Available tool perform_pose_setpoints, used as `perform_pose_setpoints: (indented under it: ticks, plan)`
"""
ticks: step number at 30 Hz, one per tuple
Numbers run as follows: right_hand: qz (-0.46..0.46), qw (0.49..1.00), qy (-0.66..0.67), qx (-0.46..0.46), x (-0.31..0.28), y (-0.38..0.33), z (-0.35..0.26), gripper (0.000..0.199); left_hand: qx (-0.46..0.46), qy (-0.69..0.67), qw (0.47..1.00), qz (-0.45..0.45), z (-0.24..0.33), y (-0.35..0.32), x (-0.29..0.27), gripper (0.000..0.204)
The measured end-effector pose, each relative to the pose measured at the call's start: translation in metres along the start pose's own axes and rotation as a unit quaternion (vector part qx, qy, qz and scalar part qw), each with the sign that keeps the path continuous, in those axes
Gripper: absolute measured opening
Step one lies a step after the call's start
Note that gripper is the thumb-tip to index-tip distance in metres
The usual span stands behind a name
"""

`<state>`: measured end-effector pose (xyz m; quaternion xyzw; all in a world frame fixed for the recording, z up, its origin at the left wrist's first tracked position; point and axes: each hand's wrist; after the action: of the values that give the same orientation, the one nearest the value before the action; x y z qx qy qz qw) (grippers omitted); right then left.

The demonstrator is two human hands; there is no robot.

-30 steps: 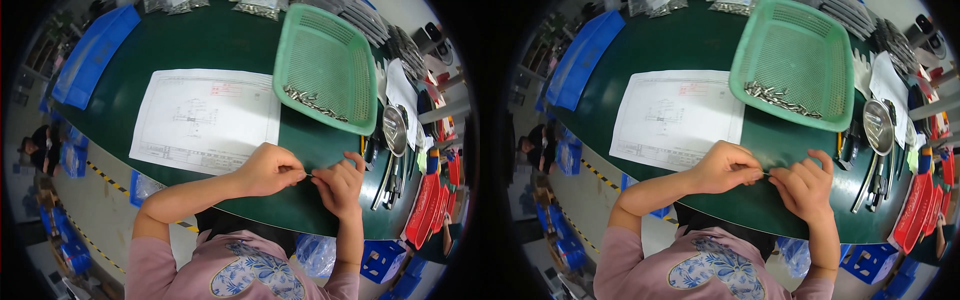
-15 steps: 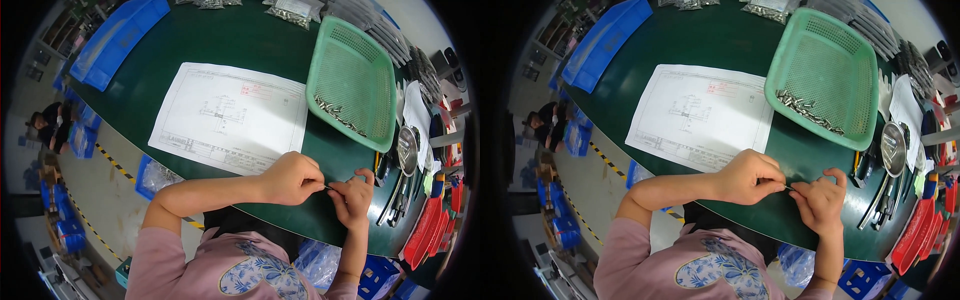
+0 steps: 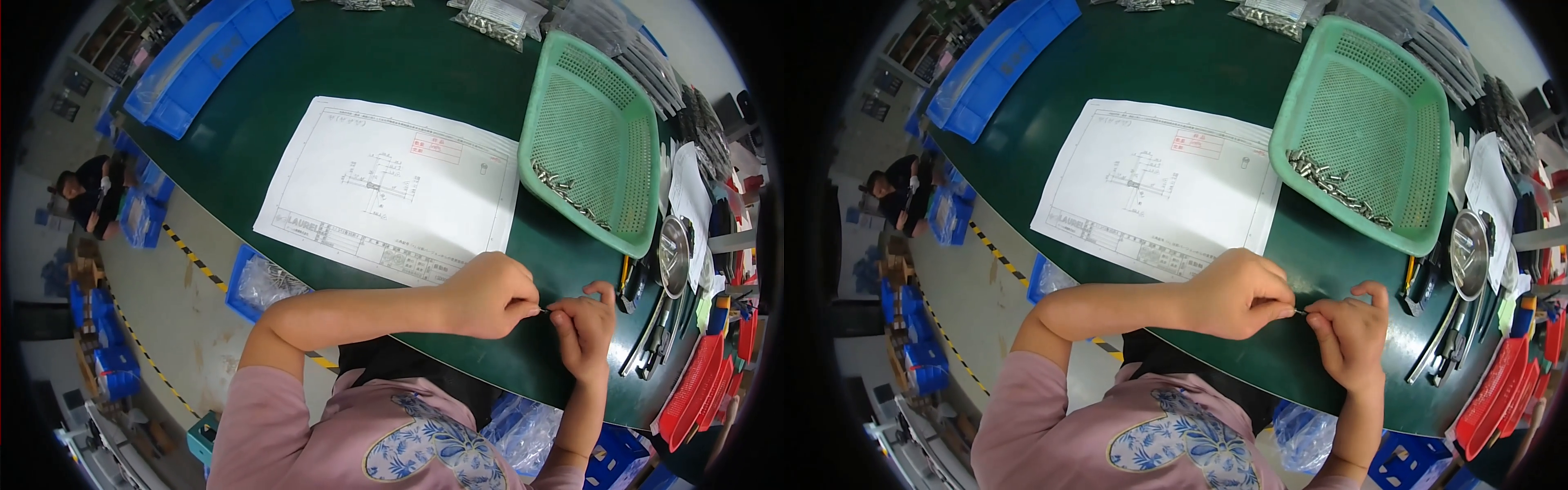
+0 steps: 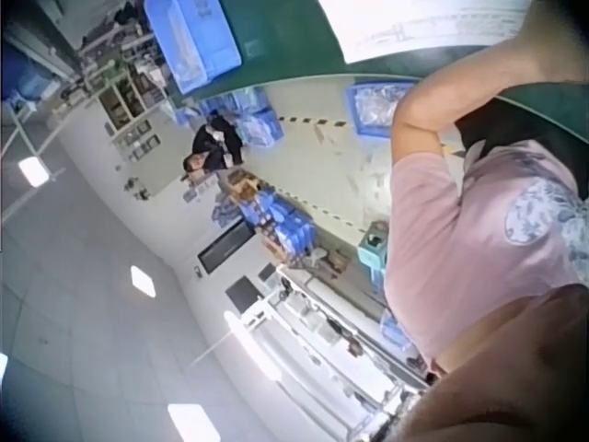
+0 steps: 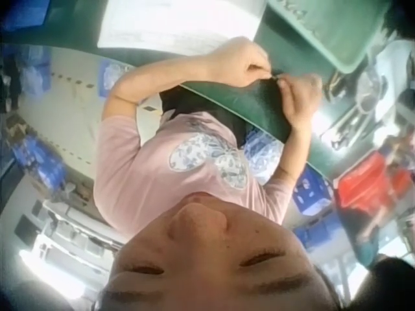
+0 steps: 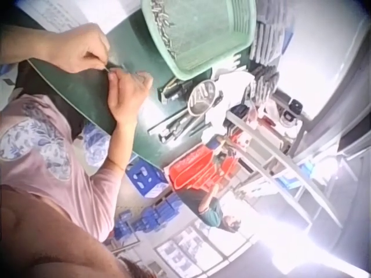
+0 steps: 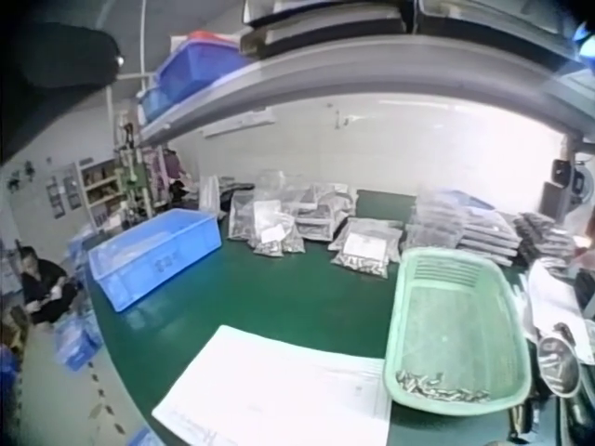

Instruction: Assembling small hardware components by placing a ring onto a metal pin.

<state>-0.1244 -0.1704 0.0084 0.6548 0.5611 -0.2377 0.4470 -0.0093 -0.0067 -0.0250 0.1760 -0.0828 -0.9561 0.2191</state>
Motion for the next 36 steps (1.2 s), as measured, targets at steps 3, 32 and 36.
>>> perform_pose_setpoints:
  ticks: [3,32,36]
  plan:
    - [-0.019,0.995,0.072,0.061,0.003,-0.003,0.005,0.005,0.117,0.137,0.983,0.042,0.0,-0.001,0.003,0.011]
    - [0.002,0.998,-0.022,-0.06,-0.002,0.0,0.004,0.007,-0.214,-0.268,0.935,-0.088,0.006,0.004,-0.004,0.008]
    - [-0.048,0.99,0.111,0.074,0.007,-0.007,0.013,0.007,0.18,0.182,0.965,0.06,0.003,-0.002,0.006,0.009]
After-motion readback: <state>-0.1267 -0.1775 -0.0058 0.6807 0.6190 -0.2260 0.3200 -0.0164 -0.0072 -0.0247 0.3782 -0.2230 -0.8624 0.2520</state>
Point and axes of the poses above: each hand's wrist, its own y-axis towards the middle knuckle, its own x-axis out of the palm, z = x × y, and after that the axes turned 2 degrees about x, right-handed
